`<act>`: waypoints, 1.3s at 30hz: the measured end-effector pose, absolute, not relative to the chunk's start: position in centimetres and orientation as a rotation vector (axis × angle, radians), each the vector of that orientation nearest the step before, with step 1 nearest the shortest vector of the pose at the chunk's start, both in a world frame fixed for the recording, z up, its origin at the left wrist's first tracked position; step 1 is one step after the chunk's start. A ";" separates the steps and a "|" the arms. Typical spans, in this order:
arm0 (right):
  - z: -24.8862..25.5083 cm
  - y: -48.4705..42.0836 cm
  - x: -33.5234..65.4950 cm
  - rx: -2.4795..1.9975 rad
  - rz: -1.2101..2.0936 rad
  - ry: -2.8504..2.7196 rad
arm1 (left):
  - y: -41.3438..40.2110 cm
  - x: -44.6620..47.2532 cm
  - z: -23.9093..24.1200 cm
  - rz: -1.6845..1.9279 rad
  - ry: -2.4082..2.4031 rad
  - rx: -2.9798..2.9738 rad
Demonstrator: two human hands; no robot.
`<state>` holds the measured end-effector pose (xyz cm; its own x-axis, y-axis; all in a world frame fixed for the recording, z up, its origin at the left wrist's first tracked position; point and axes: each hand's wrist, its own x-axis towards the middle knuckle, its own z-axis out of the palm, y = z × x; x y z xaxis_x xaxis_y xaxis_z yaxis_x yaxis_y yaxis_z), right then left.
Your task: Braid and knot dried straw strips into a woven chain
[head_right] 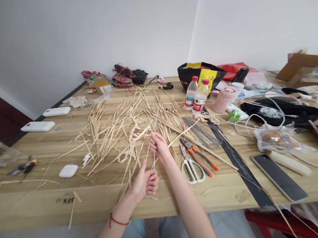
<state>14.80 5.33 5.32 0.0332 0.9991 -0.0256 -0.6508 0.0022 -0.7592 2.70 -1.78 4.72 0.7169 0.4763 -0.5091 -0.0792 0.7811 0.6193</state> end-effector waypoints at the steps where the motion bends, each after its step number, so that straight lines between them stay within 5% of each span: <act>1: 5.3 5.3 14.8 -0.700 1.438 -0.645 | -1.8 2.7 4.7 0.336 0.719 0.608; 39: 6.2 4.7 15.6 -0.670 1.418 -0.777 | -2.4 3.1 4.2 0.263 0.628 0.575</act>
<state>15.55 4.72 6.15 -0.0061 0.9974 0.0714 -0.5971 0.0536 -0.8004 3.12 -2.36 4.18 0.7833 0.3983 -0.4773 -0.0603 0.8129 0.5793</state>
